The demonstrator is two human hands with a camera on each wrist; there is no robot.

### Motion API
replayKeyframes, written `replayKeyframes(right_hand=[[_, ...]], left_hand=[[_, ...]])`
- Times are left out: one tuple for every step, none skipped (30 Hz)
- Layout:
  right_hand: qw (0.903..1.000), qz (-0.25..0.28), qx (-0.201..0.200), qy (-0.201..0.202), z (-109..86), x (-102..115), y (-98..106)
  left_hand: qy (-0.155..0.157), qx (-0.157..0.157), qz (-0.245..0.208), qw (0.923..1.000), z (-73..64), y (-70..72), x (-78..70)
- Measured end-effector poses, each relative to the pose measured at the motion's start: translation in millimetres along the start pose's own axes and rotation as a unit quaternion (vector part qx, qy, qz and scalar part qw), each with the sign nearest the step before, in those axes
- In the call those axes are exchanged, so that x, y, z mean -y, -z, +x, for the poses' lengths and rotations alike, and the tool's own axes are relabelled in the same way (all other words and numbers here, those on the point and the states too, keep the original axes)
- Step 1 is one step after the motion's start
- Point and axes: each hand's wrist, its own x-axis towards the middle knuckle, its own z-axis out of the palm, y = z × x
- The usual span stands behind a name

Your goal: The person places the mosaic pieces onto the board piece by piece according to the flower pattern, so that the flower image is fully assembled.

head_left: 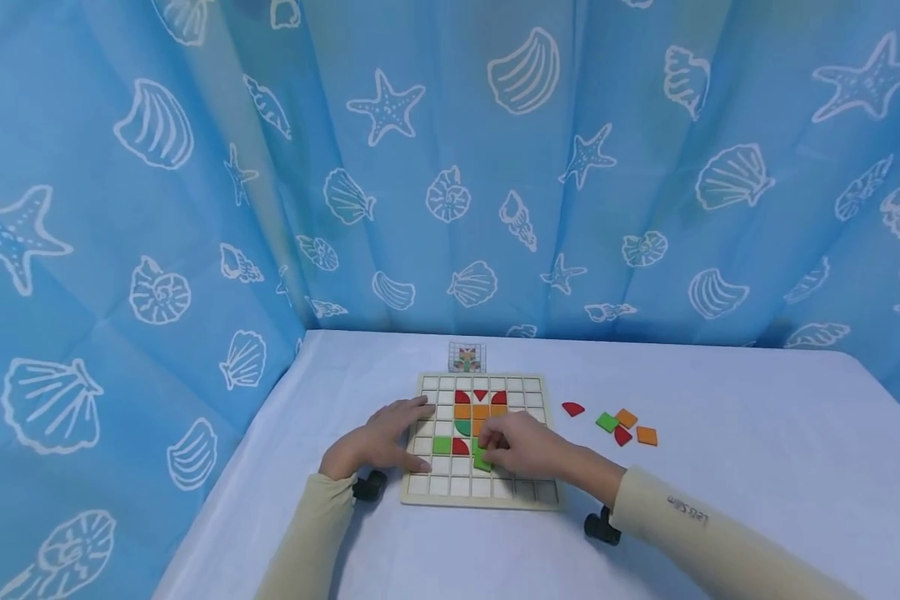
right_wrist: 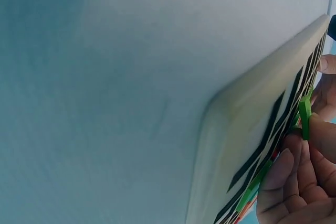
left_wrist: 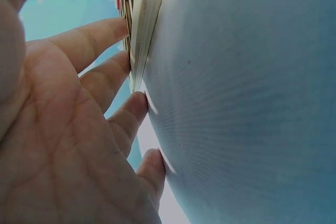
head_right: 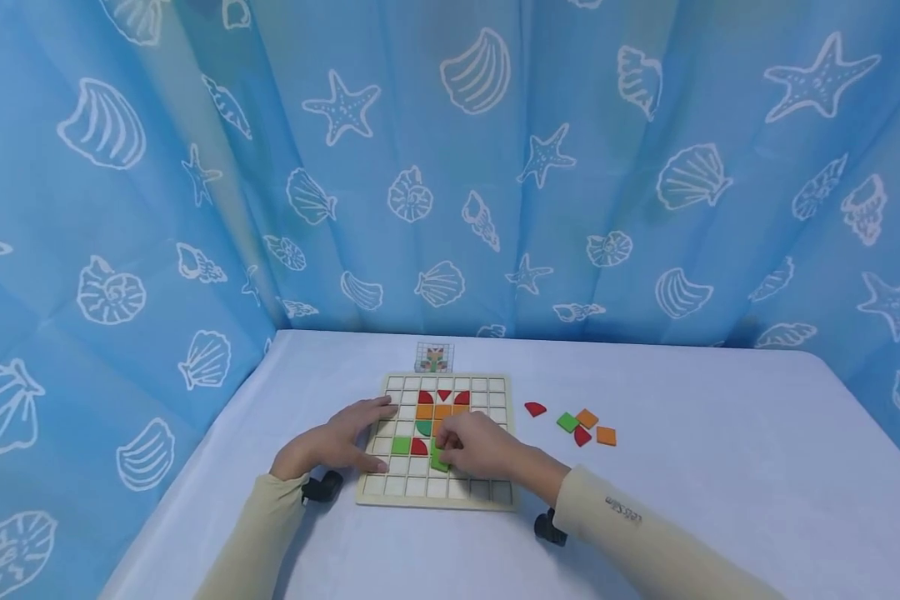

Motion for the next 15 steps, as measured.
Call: replayKeyframes(right_hand=[[1.0, -0.007, -0.001, 0.004, -0.3, 0.7, 0.2], [0.9999, -0.014, -0.001, 0.007, -0.5, 1.8, 0.9], [0.9996, -0.024, 0.0, 0.014, -0.3, 2.9, 1.6], [0.9992, -0.035, 0.002, 0.02, 0.1, 3.8, 2.0], [0.9987, -0.044, 0.005, 0.026, 0.4, 4.6, 2.3], [0.9982, -0.051, 0.007, 0.032, 0.7, 5.2, 2.7], [0.9978, -0.055, 0.008, 0.037, 0.7, 5.7, 3.0], [0.9974, -0.06, 0.009, 0.038, 0.6, 5.9, 3.3], [0.9971, -0.064, 0.009, 0.041, 0.4, 5.6, 3.2], [0.9969, -0.067, 0.01, 0.042, 0.2, 5.2, 3.2], [0.9967, -0.068, 0.01, 0.043, -0.1, 4.9, 3.2], [0.9965, -0.069, 0.01, 0.045, -0.6, 4.5, 3.3], [0.9964, -0.069, 0.01, 0.048, -1.2, 4.4, 3.2], [0.9963, -0.07, 0.011, 0.048, -1.6, 3.7, 2.9], [0.9963, -0.069, 0.012, 0.051, -2.0, 3.1, 2.6]], left_hand=[[-0.003, -0.003, 0.002, 1.0, 0.2, 0.0, -0.2], [-0.004, -0.005, 0.001, 1.0, 0.4, 0.6, -0.4], [-0.004, -0.007, 0.002, 1.0, 0.5, 1.5, -0.7], [-0.003, -0.006, 0.003, 1.0, 0.6, 2.1, -0.7], [-0.001, -0.006, 0.003, 1.0, 0.5, 2.8, -1.1], [0.001, -0.006, 0.003, 1.0, 0.7, 3.3, -1.5], [0.004, -0.005, 0.002, 1.0, 1.1, 3.9, -1.8], [0.005, -0.004, 0.001, 1.0, 1.3, 4.2, -2.3], [0.006, -0.003, 0.002, 1.0, 1.6, 4.3, -3.0], [0.008, -0.001, 0.003, 1.0, 1.9, 4.0, -3.7], [0.008, 0.002, 0.003, 1.0, 1.9, 3.9, -4.5], [0.008, 0.003, 0.002, 1.0, 2.1, 3.5, -5.2], [0.009, 0.004, 0.001, 1.0, 2.1, 3.2, -5.9], [0.01, 0.004, 0.0, 0.9999, 1.9, 2.6, -6.5], [0.012, 0.005, 0.0, 0.9999, 1.8, 2.0, -7.1]])
